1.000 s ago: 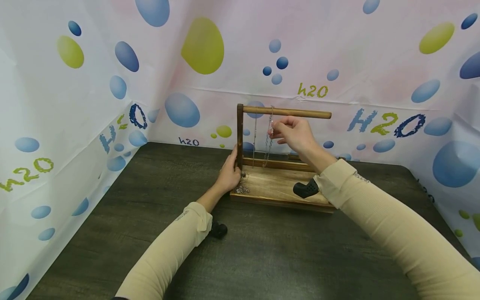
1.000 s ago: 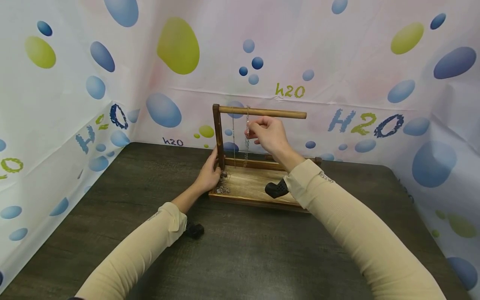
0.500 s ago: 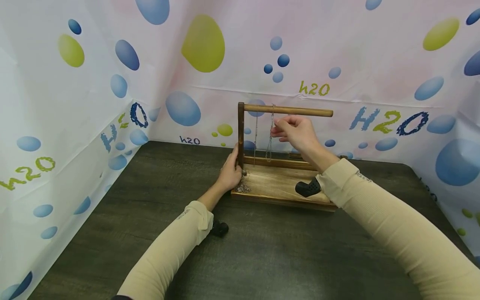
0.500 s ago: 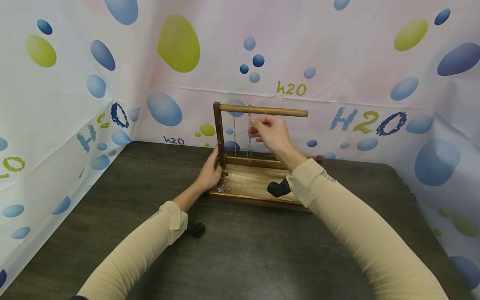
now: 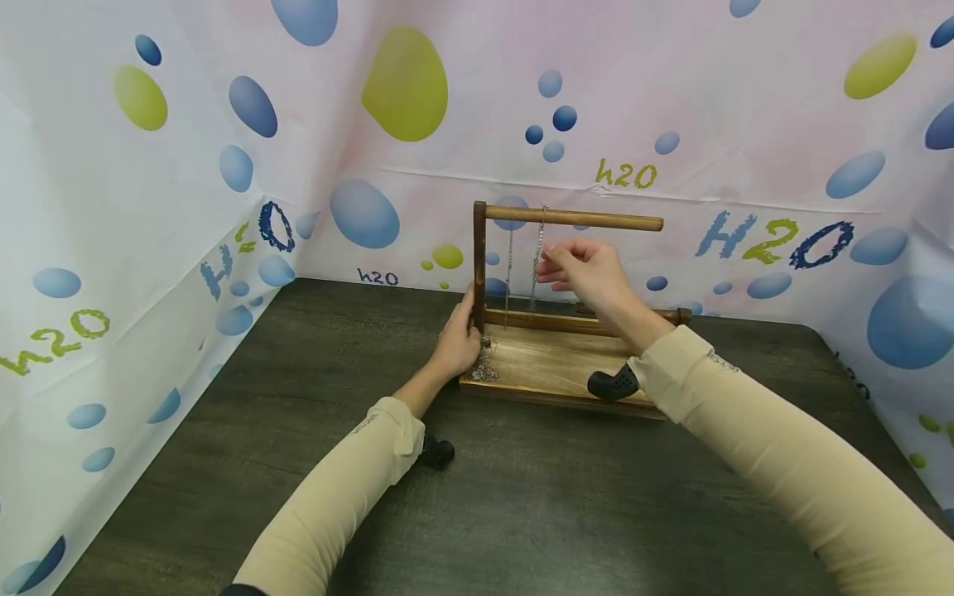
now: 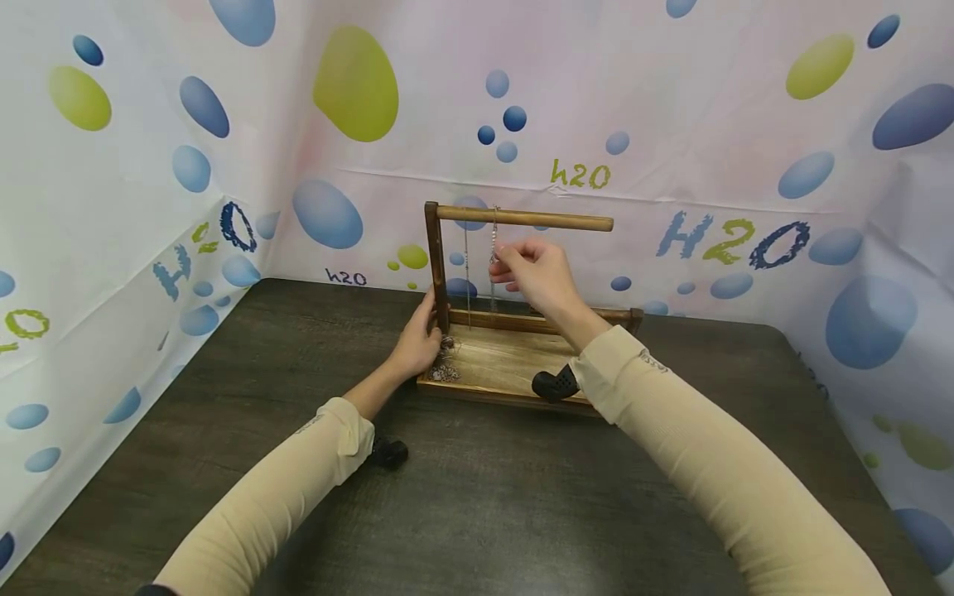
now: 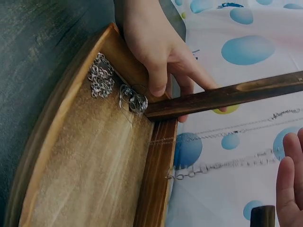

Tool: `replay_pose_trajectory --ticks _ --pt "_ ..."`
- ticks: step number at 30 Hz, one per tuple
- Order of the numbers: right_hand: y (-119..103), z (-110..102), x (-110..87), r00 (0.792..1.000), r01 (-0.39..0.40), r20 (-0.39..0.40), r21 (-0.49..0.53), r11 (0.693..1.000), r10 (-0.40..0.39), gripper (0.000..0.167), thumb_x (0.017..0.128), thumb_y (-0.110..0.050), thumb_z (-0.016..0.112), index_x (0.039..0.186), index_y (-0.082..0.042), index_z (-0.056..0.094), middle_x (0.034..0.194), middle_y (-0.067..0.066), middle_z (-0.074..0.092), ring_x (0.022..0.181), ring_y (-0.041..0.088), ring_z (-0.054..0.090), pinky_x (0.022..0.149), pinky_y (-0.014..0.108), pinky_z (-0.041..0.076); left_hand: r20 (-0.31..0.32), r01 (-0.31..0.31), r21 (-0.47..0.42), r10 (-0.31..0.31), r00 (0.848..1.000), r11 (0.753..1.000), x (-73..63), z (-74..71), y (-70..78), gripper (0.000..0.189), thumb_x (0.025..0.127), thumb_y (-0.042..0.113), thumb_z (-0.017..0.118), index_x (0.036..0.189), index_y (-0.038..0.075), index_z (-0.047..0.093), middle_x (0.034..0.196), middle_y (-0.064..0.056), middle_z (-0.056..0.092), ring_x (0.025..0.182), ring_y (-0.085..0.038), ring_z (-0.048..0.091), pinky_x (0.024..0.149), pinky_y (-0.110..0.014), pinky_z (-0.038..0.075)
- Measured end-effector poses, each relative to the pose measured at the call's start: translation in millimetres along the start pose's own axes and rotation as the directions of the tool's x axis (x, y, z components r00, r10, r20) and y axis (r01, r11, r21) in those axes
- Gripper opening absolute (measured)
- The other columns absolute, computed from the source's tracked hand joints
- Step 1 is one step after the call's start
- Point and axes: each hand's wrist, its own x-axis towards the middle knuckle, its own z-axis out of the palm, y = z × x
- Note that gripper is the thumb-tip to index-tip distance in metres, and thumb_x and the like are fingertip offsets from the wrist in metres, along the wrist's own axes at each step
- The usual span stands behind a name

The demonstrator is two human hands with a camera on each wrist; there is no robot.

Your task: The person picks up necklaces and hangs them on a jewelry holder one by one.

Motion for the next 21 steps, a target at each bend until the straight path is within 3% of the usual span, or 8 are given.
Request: replay_pose_trajectory --ticks 11,21 --pt "4.7 9.3 -5.9 0.999 -0.032 0.03 0.04 0.999 0.031 0.031 0.101 -0.026 0.062 0.12 -0.002 0.067 0.105 0.013 0.074 0.094 0.023 0.073 0.085 0.038 0.056 -0.002 0.003 0.025 -0.003 1.0 1.0 0.1 0.5 -0.2 0.081 0.099 -0.006 0.039 0.164 0.028 0.005 0.154 -0.014 0.036 0.083 -0.029 0.049 0.069 -0.039 0.036" --pt "8.8 24.1 -15.2 0.994 -0.005 0.105 0.059 0.998 -0.001 0.033 0.101 -0.024 0.063 0.122 0.001 0.066 0.109 0.017 0.073 0.098 0.027 0.072 0.086 0.04 0.056 -0.002 0.01 0.026 -0.01 1.0 1.0 1.0 -0.2 -0.3 0.082 0.099 -0.006 0.04 0.164 0.028 0.005 0.153 -0.015 0.037 0.11 -0.033 0.052 0.085 -0.045 0.04"
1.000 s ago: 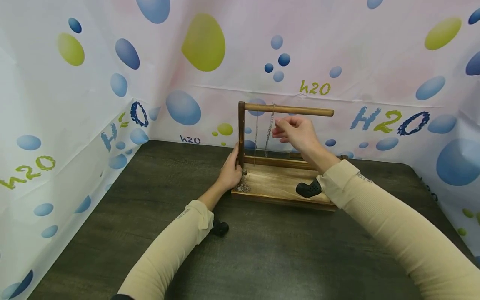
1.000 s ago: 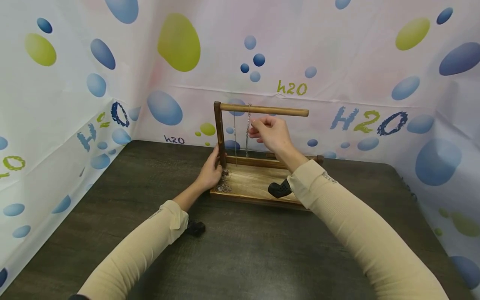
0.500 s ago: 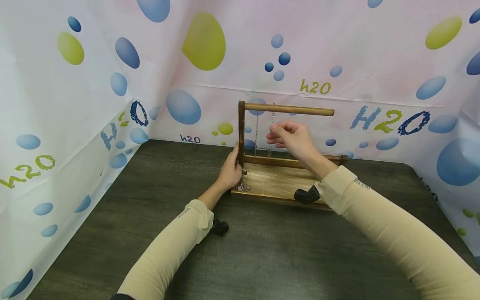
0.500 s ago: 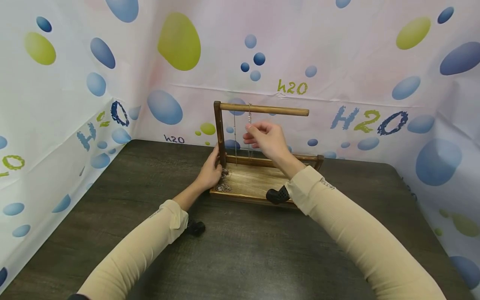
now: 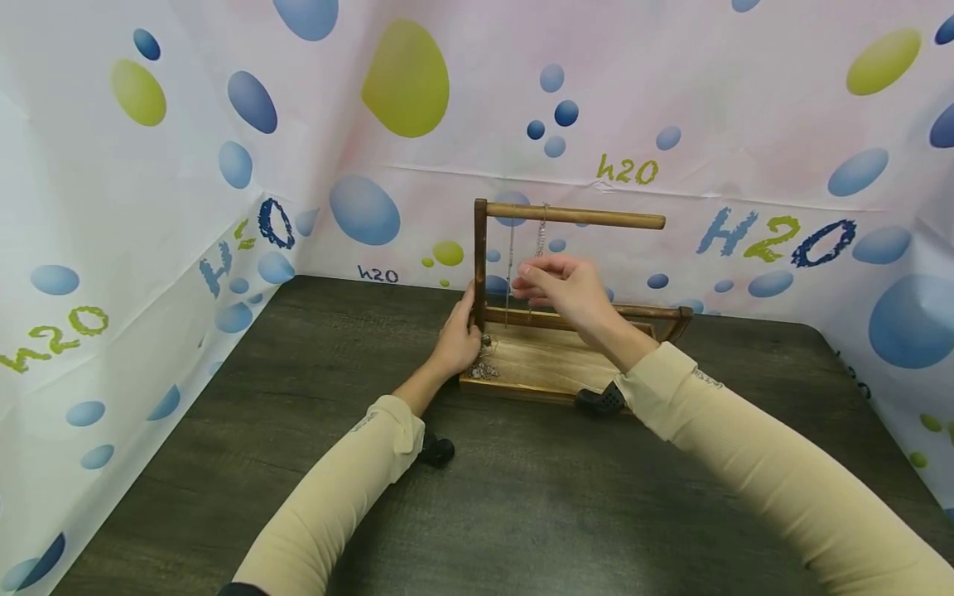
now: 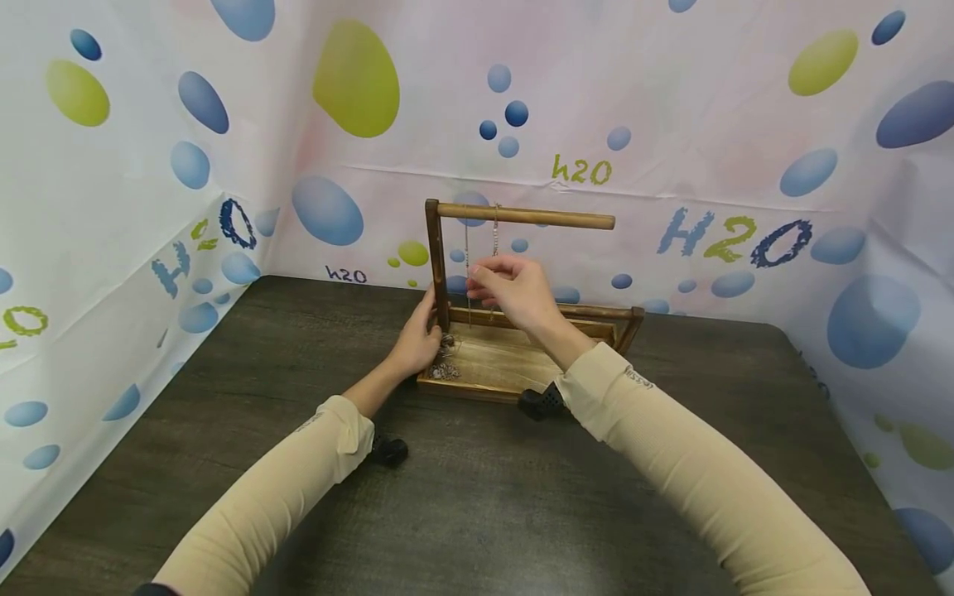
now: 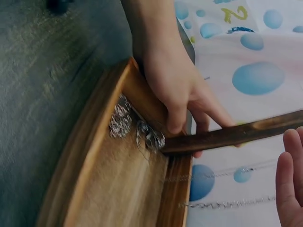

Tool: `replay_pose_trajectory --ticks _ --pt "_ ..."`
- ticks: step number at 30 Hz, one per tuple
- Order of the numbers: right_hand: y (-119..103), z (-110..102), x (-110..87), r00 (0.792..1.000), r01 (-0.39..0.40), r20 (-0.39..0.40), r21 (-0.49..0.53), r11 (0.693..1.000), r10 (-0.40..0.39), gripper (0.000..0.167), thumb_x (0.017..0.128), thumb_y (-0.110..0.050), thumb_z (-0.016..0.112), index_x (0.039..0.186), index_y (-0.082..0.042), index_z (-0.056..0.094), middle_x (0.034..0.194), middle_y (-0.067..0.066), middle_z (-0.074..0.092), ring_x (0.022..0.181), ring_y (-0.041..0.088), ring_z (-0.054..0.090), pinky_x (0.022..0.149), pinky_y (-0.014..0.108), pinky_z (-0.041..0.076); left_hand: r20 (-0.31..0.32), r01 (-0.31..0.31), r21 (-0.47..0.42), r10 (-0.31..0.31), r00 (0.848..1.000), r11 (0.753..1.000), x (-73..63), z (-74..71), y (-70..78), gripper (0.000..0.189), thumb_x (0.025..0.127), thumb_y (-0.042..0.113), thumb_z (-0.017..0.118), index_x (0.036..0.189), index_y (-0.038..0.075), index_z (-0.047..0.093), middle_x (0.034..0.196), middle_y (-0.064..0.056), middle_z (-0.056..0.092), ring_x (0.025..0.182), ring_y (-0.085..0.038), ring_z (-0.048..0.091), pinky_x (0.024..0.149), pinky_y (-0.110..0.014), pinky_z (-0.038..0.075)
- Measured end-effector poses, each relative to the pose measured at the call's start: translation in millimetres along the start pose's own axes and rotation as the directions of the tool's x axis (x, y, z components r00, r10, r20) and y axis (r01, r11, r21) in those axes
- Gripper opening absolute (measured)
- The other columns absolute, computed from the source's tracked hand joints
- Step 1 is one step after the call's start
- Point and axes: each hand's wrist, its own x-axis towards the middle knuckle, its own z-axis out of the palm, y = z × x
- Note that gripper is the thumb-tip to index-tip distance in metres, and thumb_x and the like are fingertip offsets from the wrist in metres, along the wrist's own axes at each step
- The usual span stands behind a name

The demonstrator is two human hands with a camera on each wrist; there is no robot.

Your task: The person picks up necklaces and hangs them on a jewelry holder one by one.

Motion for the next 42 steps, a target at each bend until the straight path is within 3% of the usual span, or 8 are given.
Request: replay_pose_trajectory --ticks 6,14,21,26,30,36,42 --pt "11.9 13.3 -4.8 0.999 0.005 0.032 -0.008 1.0 -0.005 0.03 0.1 -0.02 0.064 0.121 0.001 0.068 0.108 0.019 0.072 0.099 0.029 0.071 0.087 0.042 0.055 -0.007 -0.027 -0.014 0.027 1.0 1.0 -1.2 -0.4 -1.1 0.083 0.097 -0.008 0.041 0.164 0.027 0.007 0.153 -0.019 0.036 0.131 -0.036 0.046 0.1 -0.05 0.04" --pt "36.9 31.6 -12.6 0.997 0.003 0.082 -0.025 1.0 -0.001 0.027 0.1 -0.018 0.063 0.118 0.002 0.069 0.109 0.021 0.072 0.104 0.04 0.067 0.082 0.039 0.057 0.004 -0.024 -0.048 0.024 1.0 0.999 2.1 -1.1 -4.4 0.082 0.098 -0.006 0.04 0.164 0.028 0.006 0.155 -0.019 0.034 0.136 -0.036 0.042 0.105 -0.051 0.039" --pt "61.8 47.1 -15.1 0.991 0.026 0.129 -0.048 0.999 -0.019 0.025 0.098 -0.006 0.064 0.115 0.012 0.068 0.104 0.028 0.07 0.097 0.049 0.066 0.083 0.056 0.054 0.0 -0.029 -0.038 0.029 1.0 0.999 5.3 -1.8 -4.2 0.082 0.098 -0.006 0.042 0.164 0.027 0.008 0.158 -0.017 0.031 0.138 -0.033 0.04 0.103 -0.05 0.04" --pt "78.7 55.0 -14.8 0.99 0.062 0.137 -0.208 0.976 -0.033 0.02 0.095 -0.005 0.067 0.109 0.008 0.072 0.098 0.019 0.073 0.088 0.035 0.07 0.074 0.04 0.058 0.003 -0.015 -0.032 0.015 1.0 0.999 5.6 -2.0 -4.0 0.082 0.097 -0.006 0.042 0.164 0.026 0.008 0.158 -0.016 0.031 0.139 -0.032 0.04 0.104 -0.05 0.04" --pt "88.3 57.6 -15.2 0.992 0.044 0.128 -0.305 0.951 -0.005 0.018 0.094 -0.006 0.069 0.107 0.004 0.075 0.097 0.013 0.074 0.084 0.023 0.07 0.068 0.029 0.054 0.007 -0.009 -0.017 0.009 1.0 1.0 6.4 -1.2 -3.4 0.081 0.097 -0.005 0.041 0.164 0.026 0.008 0.158 -0.015 0.031 0.139 -0.031 0.039 0.106 -0.05 0.039" --pt "92.6 58.8 -15.6 0.988 0.022 0.153 -0.343 0.939 0.033 0.017 0.094 -0.007 0.07 0.107 0.003 0.075 0.098 0.013 0.074 0.085 0.022 0.07 0.07 0.031 0.054 0.013 -0.006 -0.04 0.006 1.0 0.999 6.3 -2.8 0.2 0.081 0.099 -0.005 0.041 0.164 0.028 0.007 0.158 -0.014 0.031 0.139 -0.031 0.039 0.103 -0.049 0.039" --pt "96.7 65.9 -14.5 0.987 0.053 0.16 -0.432 0.9 0.019 0.011 0.092 -0.005 0.071 0.098 0.002 0.077 0.09 0.009 0.073 0.074 0.016 0.067 0.066 0.029 0.052 0.012 -0.002 -0.039 0.002 1.0 0.999 6.0 -3.2 -1.3 0.082 0.098 -0.007 0.04 0.164 0.029 0.007 0.157 -0.015 0.033 0.139 -0.031 0.04 0.105 -0.048 0.038"
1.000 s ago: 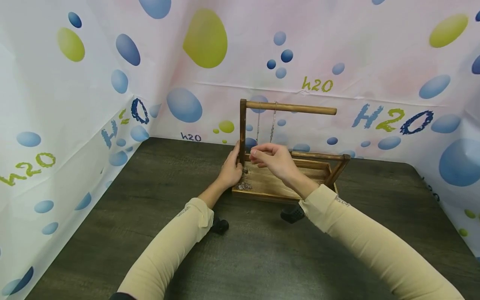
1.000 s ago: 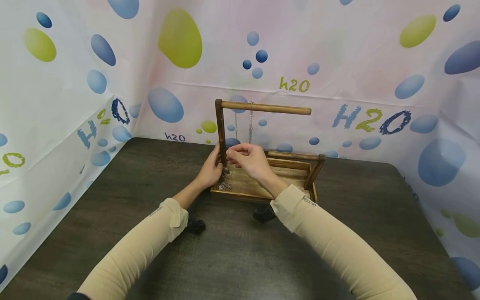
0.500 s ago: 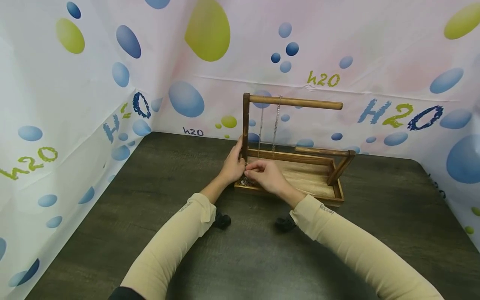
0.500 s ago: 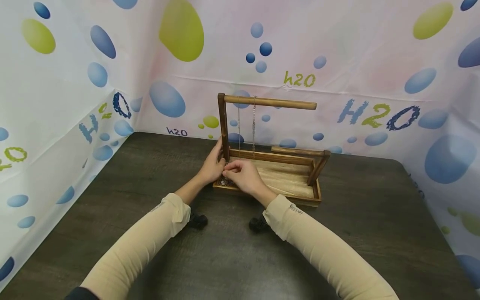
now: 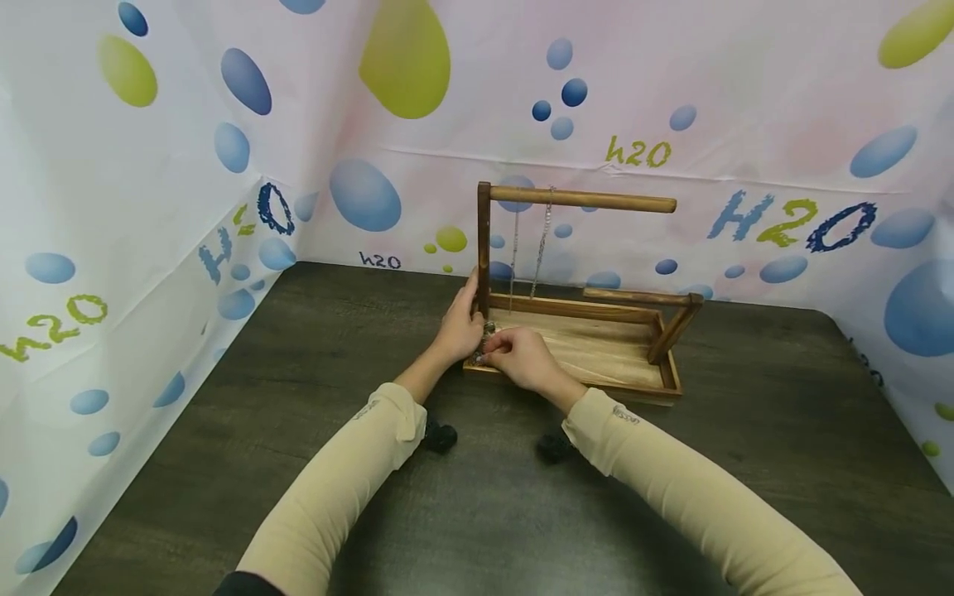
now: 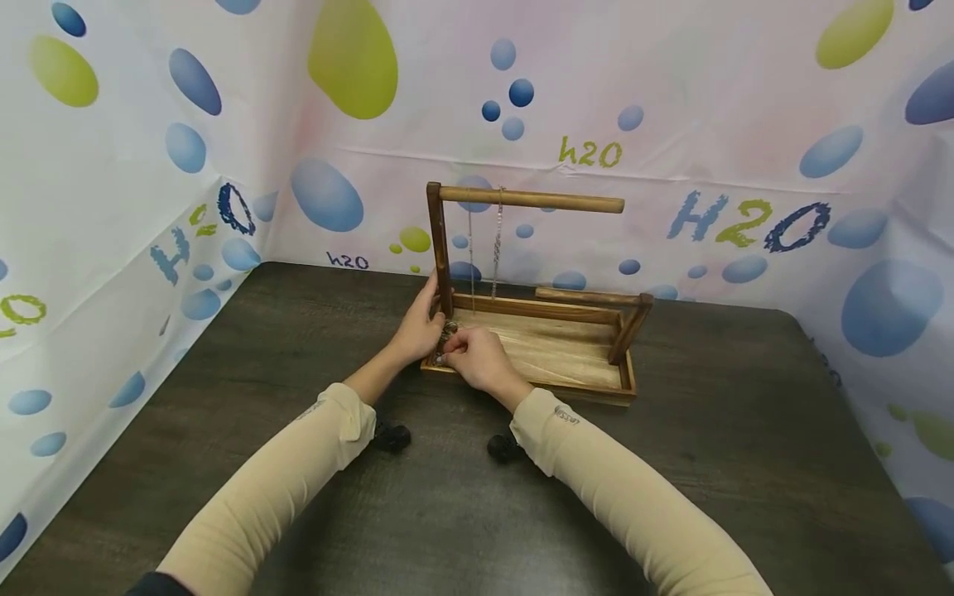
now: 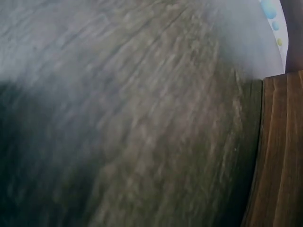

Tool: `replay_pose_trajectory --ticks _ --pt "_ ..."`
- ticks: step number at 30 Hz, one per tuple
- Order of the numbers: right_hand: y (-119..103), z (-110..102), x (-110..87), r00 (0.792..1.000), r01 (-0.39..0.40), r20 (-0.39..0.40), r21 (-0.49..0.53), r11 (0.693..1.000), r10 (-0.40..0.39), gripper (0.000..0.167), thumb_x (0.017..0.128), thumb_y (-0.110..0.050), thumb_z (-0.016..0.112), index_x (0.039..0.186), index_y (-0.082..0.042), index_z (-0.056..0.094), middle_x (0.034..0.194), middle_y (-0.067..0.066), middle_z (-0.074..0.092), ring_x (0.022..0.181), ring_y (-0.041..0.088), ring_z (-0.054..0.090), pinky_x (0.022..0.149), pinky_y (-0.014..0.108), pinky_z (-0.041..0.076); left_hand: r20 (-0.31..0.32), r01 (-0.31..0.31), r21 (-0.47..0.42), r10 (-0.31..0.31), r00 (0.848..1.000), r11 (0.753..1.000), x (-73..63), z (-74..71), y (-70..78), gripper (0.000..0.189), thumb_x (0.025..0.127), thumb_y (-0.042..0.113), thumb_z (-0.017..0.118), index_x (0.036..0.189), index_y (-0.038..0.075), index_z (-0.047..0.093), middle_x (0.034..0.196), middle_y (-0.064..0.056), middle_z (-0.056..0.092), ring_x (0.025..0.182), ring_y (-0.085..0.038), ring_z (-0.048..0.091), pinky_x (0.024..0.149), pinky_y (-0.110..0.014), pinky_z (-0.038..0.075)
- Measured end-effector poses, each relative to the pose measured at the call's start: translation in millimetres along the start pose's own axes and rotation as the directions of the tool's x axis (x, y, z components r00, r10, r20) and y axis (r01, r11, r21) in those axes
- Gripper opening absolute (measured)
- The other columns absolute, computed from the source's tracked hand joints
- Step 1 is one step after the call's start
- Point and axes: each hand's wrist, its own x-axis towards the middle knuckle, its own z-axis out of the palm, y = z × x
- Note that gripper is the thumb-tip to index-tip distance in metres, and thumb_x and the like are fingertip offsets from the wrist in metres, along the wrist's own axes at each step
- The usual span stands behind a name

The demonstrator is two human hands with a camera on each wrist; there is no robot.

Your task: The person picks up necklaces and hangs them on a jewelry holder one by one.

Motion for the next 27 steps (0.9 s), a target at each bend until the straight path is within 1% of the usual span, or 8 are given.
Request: replay_pose_trajectory --ticks 3,7,12,15,17,21,27 --pt "-1.7 1.9 0.7 1.0 0.003 -0.008 -0.061 0.998 -0.003 0.009 0.092 -0.007 0.071 0.092 -0.001 0.078 0.085 0.005 0.072 0.069 0.014 0.063 0.065 0.03 0.051 -0.013 -0.013 0.001 0.013 1.0 1.0 0.4 -0.1 -0.2 0.084 0.097 -0.008 0.04 0.164 0.029 0.007 0.153 -0.017 0.037 0.137 -0.032 0.041 0.106 -0.049 0.038" --pt "-3.0 3.7 2.7 1.0 0.0 -0.005 -0.114 0.993 0.0 0.01 0.092 -0.01 0.072 0.087 -0.004 0.078 0.08 0.003 0.072 0.067 0.013 0.061 0.066 0.031 0.05 -0.026 -0.017 0.005 0.017 1.0 1.0 0.4 -0.5 -2.7 0.085 0.095 -0.01 0.04 0.164 0.029 0.008 0.15 -0.018 0.04 0.136 -0.033 0.043 0.106 -0.049 0.038" --pt "-2.4 4.4 5.6 0.999 -0.034 -0.005 -0.138 0.99 0.033 0.009 0.09 -0.008 0.072 0.085 -0.005 0.079 0.079 0.001 0.073 0.067 0.014 0.061 0.066 0.03 0.049 -0.041 -0.03 -0.001 0.03 0.999 1.0 -0.8 0.3 -3.1 0.085 0.094 -0.011 0.04 0.164 0.024 0.01 0.148 -0.02 0.041 0.135 -0.035 0.043 0.107 -0.05 0.037" --pt "-2.3 3.4 7.0 0.999 -0.033 -0.005 -0.15 0.988 0.033 0.01 0.088 -0.005 0.07 0.083 -0.005 0.079 0.079 0.001 0.073 0.066 0.014 0.06 0.064 0.029 0.047 -0.045 -0.022 -0.002 0.022 0.999 1.0 -1.2 0.5 -2.0 0.084 0.094 -0.011 0.04 0.164 0.022 0.008 0.152 -0.021 0.038 0.138 -0.035 0.04 0.109 -0.05 0.035" --pt "-2.2 2.4 7.6 1.0 -0.03 -0.003 -0.153 0.988 0.03 0.011 0.088 -0.003 0.069 0.083 -0.005 0.079 0.08 0.001 0.073 0.065 0.014 0.059 0.063 0.028 0.046 -0.039 -0.005 0.0 0.005 0.999 1.0 -1.4 0.1 -0.7 0.084 0.095 -0.01 0.041 0.164 0.021 0.007 0.155 -0.02 0.034 0.14 -0.034 0.037 0.111 -0.048 0.034" --pt "-2.6 0.3 6.8 0.999 -0.042 0.021 -0.151 0.988 0.046 0.015 0.09 -0.001 0.066 0.083 -0.004 0.078 0.083 0.003 0.073 0.066 0.014 0.058 0.062 0.027 0.045 -0.034 0.007 0.008 -0.007 0.999 1.0 -0.9 1.1 -0.3 0.083 0.095 -0.01 0.041 0.164 0.02 0.007 0.158 -0.018 0.03 0.142 -0.032 0.035 0.113 -0.046 0.032" --pt "-2.8 -3.3 3.6 0.997 -0.055 0.047 -0.15 0.987 0.062 0.016 0.094 -0.004 0.065 0.083 -0.002 0.076 0.081 0.005 0.071 0.064 0.014 0.055 0.061 0.027 0.044 -0.025 -0.01 0.019 0.011 1.0 1.0 0.3 4.8 0.5 0.083 0.095 -0.01 0.041 0.164 0.022 0.008 0.157 -0.018 0.033 0.141 -0.032 0.037 0.112 -0.047 0.033"
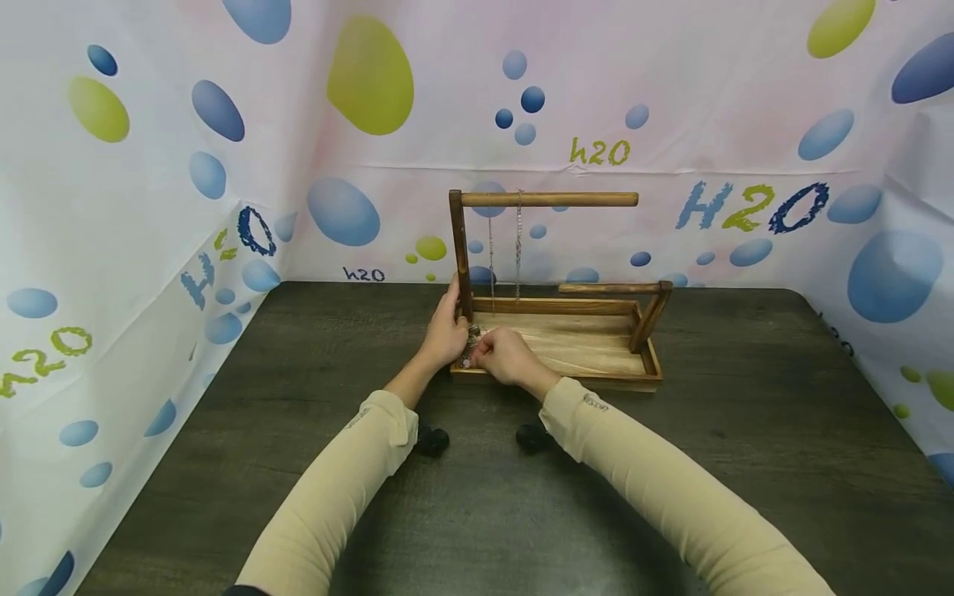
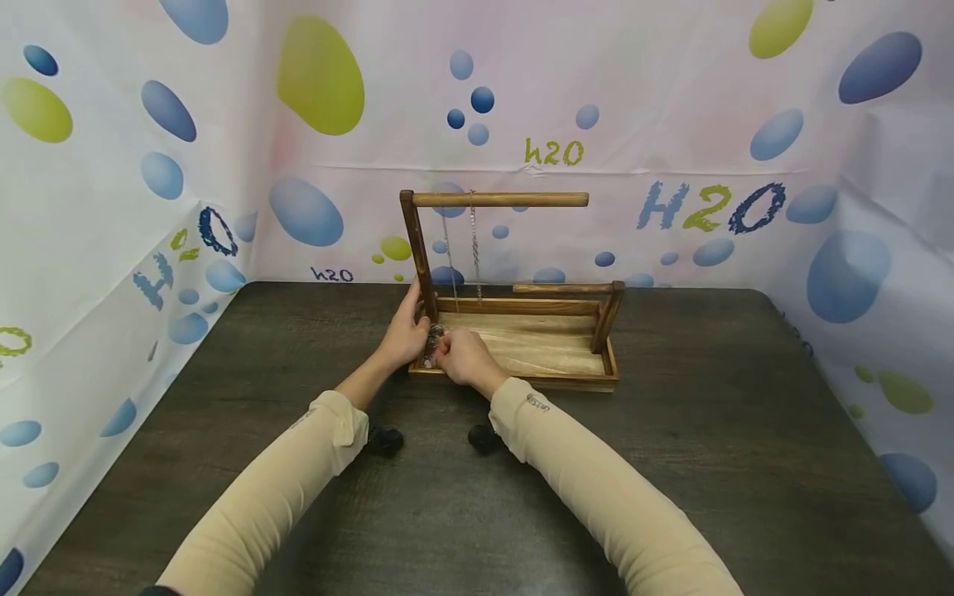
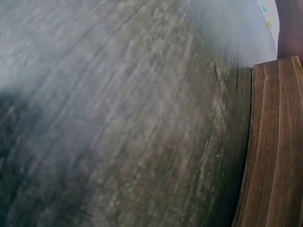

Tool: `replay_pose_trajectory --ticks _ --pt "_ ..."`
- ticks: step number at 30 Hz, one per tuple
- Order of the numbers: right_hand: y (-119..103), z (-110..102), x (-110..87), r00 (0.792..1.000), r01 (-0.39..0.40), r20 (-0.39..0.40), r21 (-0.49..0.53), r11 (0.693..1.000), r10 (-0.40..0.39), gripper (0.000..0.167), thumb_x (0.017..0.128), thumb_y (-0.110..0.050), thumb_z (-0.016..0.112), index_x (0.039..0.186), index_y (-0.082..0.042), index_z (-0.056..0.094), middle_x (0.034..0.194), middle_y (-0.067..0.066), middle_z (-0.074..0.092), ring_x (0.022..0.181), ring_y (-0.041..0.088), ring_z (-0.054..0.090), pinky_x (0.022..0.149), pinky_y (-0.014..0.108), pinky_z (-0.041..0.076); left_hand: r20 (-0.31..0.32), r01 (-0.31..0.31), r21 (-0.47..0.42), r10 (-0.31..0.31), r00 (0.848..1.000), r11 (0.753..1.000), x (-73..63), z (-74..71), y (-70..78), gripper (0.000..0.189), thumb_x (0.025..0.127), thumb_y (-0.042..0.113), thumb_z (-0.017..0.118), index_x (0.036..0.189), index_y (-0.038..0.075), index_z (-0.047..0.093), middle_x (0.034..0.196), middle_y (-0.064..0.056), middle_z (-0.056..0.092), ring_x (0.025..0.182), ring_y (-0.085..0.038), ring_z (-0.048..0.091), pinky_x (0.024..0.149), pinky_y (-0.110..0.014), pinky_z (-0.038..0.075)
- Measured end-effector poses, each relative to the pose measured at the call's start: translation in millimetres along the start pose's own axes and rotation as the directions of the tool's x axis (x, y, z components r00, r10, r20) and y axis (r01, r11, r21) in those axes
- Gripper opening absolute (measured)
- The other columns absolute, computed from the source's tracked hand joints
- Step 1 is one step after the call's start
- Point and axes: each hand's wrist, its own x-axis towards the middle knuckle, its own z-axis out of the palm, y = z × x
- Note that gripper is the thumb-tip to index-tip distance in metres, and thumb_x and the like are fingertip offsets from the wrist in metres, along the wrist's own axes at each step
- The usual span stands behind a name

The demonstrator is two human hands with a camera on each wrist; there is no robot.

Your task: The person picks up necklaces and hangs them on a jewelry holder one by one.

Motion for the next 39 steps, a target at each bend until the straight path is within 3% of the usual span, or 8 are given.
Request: replay_pose_trajectory --ticks 10,20,39 --pt "1.1 0.1 1.2 1.0 0.004 0.024 -0.003 1.0 -0.004 0.019 0.097 -0.008 0.065 0.083 -0.002 0.076 0.089 0.007 0.073 0.067 0.014 0.058 0.066 0.027 0.047 0.007 0.004 -0.003 -0.004 1.0 1.0 -1.1 -1.2 1.6 0.083 0.096 -0.01 0.041 0.164 0.021 0.006 0.156 -0.019 0.033 0.142 -0.033 0.035 0.112 -0.047 0.033" --pt "3.4 -4.3 1.2 1.0 -0.005 0.002 0.024 1.0 0.005 0.019 0.099 -0.012 0.063 0.088 -0.002 0.076 0.103 0.009 0.073 0.085 0.021 0.065 0.079 0.033 0.051 0.008 -0.001 0.007 0.001 1.0 1.0 -0.8 -1.7 2.8 0.082 0.097 -0.009 0.04 0.164 0.024 0.007 0.158 -0.017 0.031 0.141 -0.032 0.037 0.112 -0.047 0.033" --pt "-3.1 -10.8 -7.9 0.995 0.023 -0.098 0.168 0.986 -0.007 0.02 0.102 -0.017 0.059 0.105 -0.001 0.071 0.095 0.012 0.068 0.07 0.018 0.051 0.065 0.031 0.042 0.031 0.015 -0.011 -0.015 0.999 1.0 -1.8 -1.5 3.1 0.08 0.099 -0.008 0.04 0.164 0.023 0.005 0.158 -0.017 0.031 0.142 -0.031 0.035 0.113 -0.047 0.032"
